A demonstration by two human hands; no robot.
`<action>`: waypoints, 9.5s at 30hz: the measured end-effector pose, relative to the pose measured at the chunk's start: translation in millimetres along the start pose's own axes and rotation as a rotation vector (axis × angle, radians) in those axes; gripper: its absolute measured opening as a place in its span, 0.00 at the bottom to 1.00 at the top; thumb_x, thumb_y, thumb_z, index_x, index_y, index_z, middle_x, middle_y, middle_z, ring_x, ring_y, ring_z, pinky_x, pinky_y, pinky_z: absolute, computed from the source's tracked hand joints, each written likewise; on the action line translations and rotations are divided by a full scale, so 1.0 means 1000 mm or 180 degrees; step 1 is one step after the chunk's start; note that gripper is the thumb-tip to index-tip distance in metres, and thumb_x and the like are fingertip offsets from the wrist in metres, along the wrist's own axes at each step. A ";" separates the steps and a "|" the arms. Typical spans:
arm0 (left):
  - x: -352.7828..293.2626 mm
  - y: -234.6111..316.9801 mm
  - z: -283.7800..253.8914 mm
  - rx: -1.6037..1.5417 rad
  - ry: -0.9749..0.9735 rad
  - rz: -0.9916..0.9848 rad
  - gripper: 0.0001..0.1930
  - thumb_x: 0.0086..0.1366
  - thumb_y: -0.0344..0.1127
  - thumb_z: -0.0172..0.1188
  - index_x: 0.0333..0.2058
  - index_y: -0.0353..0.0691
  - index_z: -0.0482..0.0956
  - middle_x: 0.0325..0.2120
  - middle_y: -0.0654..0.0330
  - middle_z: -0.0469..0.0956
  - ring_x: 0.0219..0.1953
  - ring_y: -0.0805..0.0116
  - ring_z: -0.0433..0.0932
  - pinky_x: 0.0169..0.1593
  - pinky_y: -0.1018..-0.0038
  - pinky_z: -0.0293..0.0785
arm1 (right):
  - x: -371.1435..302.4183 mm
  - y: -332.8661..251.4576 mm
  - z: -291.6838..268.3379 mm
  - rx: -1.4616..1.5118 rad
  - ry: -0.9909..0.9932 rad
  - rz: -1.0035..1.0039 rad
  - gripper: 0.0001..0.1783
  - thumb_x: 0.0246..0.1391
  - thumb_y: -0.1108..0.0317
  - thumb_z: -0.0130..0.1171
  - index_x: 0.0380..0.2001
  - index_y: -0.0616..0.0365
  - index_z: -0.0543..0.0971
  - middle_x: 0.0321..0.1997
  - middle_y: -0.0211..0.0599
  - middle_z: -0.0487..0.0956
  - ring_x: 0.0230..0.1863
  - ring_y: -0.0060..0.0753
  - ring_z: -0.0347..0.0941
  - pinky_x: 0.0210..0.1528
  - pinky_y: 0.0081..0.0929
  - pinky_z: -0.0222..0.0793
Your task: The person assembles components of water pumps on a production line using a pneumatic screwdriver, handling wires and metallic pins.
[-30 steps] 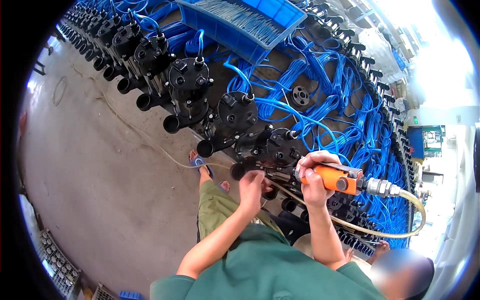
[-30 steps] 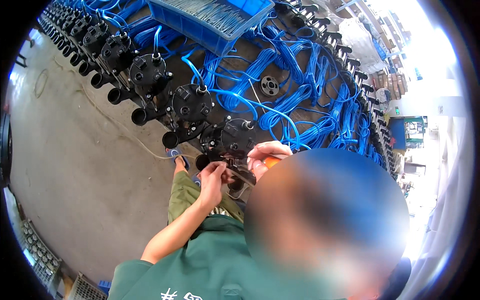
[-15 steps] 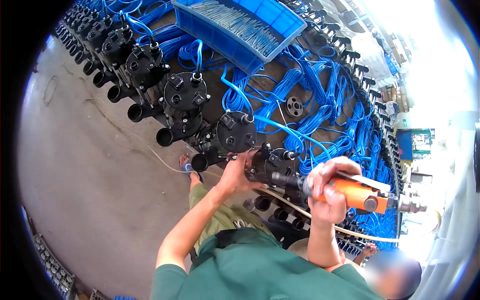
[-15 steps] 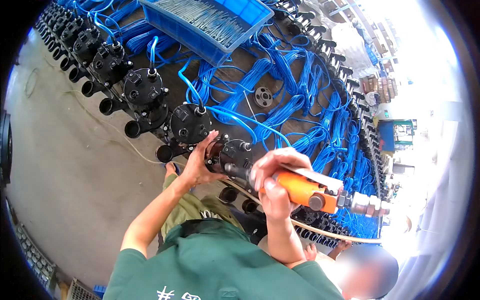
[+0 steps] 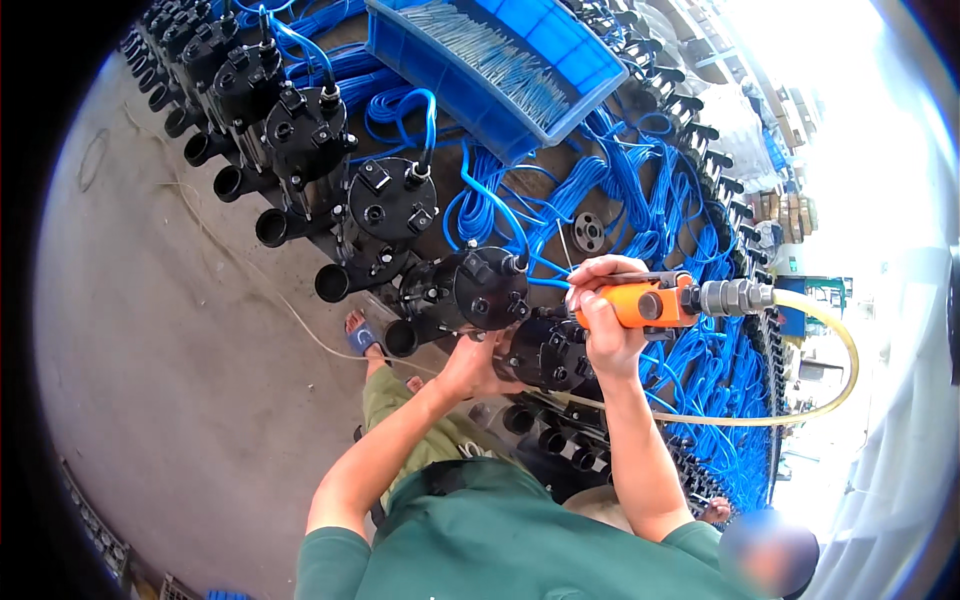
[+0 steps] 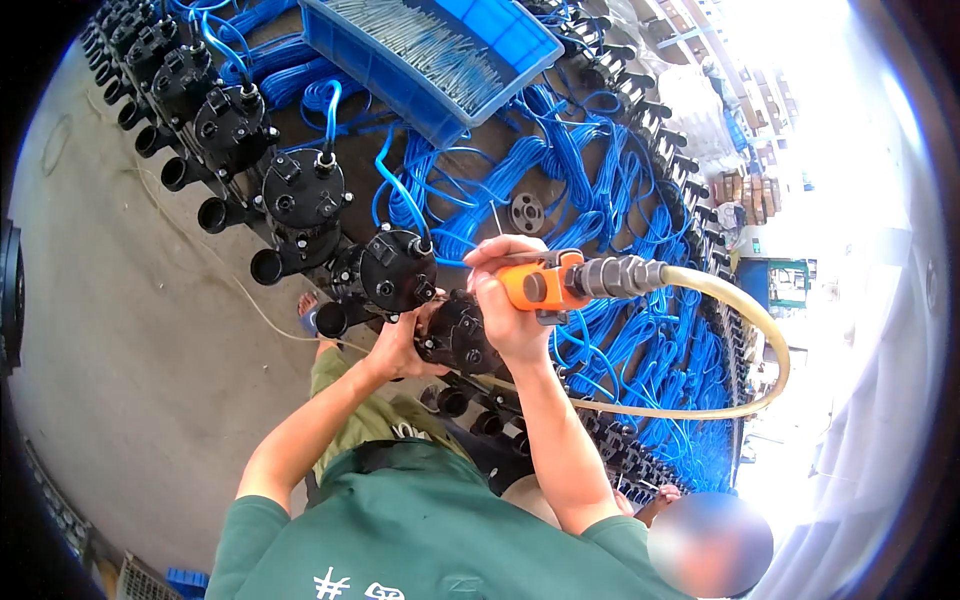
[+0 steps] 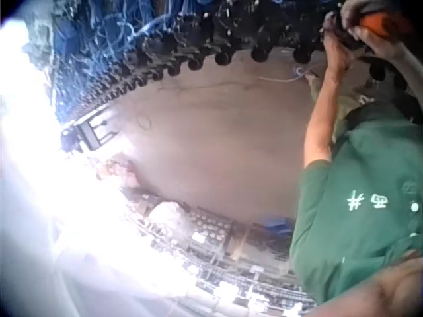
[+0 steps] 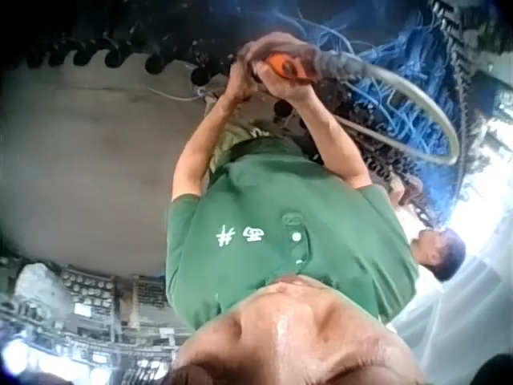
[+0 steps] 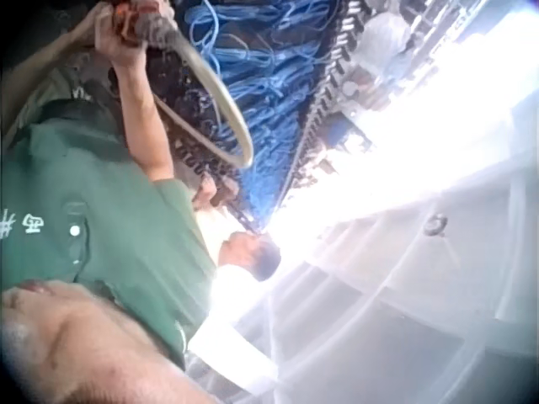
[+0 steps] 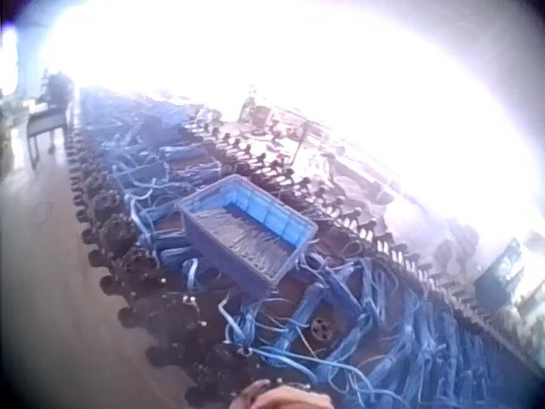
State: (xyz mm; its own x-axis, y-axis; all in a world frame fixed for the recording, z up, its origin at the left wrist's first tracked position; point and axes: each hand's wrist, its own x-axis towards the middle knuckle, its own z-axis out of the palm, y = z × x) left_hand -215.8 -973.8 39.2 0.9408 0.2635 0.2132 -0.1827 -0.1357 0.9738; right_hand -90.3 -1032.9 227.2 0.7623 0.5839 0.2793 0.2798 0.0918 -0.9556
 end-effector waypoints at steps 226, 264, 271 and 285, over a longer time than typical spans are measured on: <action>-0.096 0.044 0.211 0.0958 0.1998 -0.0268 0.44 0.42 0.31 0.78 0.56 0.34 0.60 0.53 0.42 0.62 0.55 0.42 0.63 0.56 0.54 0.65 | -0.141 -0.023 -0.102 0.0593 -0.0517 -0.0044 0.24 0.52 0.74 0.59 0.55 0.63 0.73 0.40 0.41 0.80 0.29 0.20 0.74 0.33 0.20 0.74; -0.031 0.021 0.123 -0.2353 0.0363 -0.1441 0.19 0.75 0.34 0.40 0.56 0.34 0.75 0.34 0.61 0.79 0.32 0.74 0.76 0.41 0.76 0.75 | -0.086 -0.018 -0.113 0.0216 0.0119 -0.0093 0.21 0.51 0.77 0.59 0.50 0.66 0.72 0.39 0.44 0.79 0.29 0.26 0.75 0.36 0.27 0.75; -0.034 0.010 0.131 -0.1789 0.0576 -0.0981 0.12 0.75 0.33 0.43 0.39 0.34 0.75 0.29 0.61 0.77 0.29 0.71 0.75 0.40 0.73 0.73 | -0.084 -0.024 -0.103 0.0201 0.0194 -0.0248 0.20 0.50 0.78 0.58 0.49 0.65 0.72 0.37 0.43 0.78 0.27 0.26 0.74 0.34 0.26 0.74; -0.034 -0.003 0.143 -0.1822 0.0702 -0.0934 0.16 0.75 0.37 0.43 0.46 0.32 0.77 0.30 0.65 0.76 0.29 0.77 0.72 0.37 0.78 0.71 | -0.088 -0.056 -0.108 -0.0192 0.0365 -0.0312 0.25 0.48 0.72 0.59 0.52 0.68 0.72 0.36 0.44 0.79 0.23 0.23 0.72 0.27 0.20 0.71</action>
State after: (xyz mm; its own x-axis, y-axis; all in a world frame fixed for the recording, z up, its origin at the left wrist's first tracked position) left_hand -206.1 -1119.2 17.6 0.9053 0.4091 -0.1142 -0.1081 0.4820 0.8695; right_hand -110.5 -1176.5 265.8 0.7903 0.4783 0.3830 0.3879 0.0933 -0.9170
